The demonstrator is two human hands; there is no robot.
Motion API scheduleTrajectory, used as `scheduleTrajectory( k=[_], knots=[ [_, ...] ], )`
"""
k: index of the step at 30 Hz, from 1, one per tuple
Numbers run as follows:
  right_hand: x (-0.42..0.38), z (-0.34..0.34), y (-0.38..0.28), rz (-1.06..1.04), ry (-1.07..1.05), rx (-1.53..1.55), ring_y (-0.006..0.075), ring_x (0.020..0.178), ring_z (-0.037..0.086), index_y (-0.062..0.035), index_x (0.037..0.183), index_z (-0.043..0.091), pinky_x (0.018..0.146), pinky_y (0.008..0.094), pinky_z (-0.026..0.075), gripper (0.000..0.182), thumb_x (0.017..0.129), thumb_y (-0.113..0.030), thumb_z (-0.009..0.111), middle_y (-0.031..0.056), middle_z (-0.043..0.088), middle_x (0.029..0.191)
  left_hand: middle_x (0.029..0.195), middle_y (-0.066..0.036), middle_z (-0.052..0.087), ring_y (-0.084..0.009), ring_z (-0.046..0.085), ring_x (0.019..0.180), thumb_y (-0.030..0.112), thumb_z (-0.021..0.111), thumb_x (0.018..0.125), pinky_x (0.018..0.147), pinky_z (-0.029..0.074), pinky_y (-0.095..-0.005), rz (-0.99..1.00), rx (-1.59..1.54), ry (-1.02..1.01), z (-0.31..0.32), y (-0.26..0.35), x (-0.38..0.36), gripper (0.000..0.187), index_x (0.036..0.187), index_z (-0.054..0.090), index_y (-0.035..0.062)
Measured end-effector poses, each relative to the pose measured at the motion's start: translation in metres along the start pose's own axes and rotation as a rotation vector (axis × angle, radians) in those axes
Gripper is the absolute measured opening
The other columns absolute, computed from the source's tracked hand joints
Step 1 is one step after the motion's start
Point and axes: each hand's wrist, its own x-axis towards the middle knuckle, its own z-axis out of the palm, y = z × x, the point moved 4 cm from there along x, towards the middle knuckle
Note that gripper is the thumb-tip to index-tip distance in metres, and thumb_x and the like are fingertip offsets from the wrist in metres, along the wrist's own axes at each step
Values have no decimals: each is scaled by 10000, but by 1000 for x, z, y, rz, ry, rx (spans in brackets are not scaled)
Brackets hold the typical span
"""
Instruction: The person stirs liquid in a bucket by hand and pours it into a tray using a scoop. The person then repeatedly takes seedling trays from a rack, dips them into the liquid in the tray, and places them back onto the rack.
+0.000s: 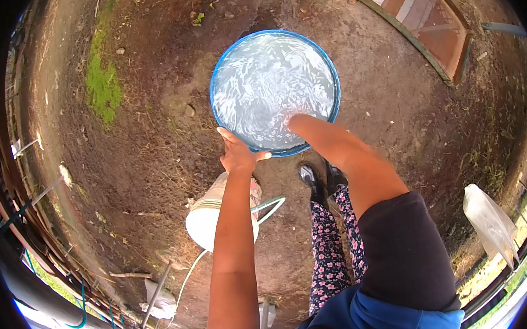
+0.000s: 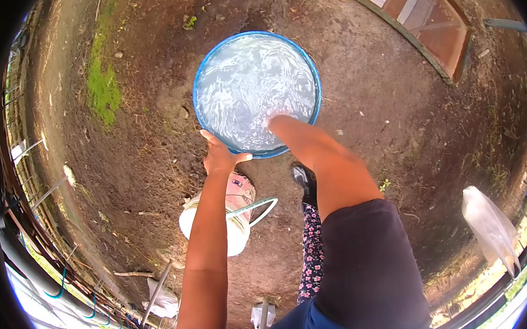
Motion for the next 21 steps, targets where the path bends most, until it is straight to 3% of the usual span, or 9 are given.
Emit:
scheduleTrajectory(
  k=[5,11,14,18,21],
  knots=[
    [-29,-47,-17,51,-59,257,276,1241,276,-127,1255,390,987,462,240,495,814,-348,421,90,342,1321,1345,-174,252,-276,393,1159,466,775,463,902,397,-351,7,7,-9,0,0,-2,1376,1247,-236,-38],
    [19,-60,-5,79,162,39,274,1218,310,-133,1243,408,977,459,252,471,820,-341,403,88,367,1304,1356,-154,243,-233,350,1200,461,779,477,932,322,-423,-19,-23,-42,-5,2,-5,1364,1260,-219,-40],
    [32,-52,9,64,181,-104,275,1208,325,-139,1240,414,975,461,252,458,825,-330,393,86,378,1296,1337,-180,263,-266,413,1145,488,764,471,884,410,-351,-27,48,-55,-6,3,-4,1372,1245,-237,-45],
    [55,-10,32,20,172,-321,277,1194,345,-147,1236,423,972,463,253,441,831,-316,379,84,393,1285,1341,-171,260,-267,417,1142,474,772,466,885,410,-349,-24,17,-50,-6,3,-4,1377,1244,-240,-43],
    [44,20,43,28,292,-299,260,1200,333,-134,1257,388,990,443,226,446,845,-300,349,74,382,1294,1343,-167,258,-268,416,1142,458,779,464,886,409,-349,-19,18,-33,-5,3,-4,1378,1244,-241,-42]
  ],
)
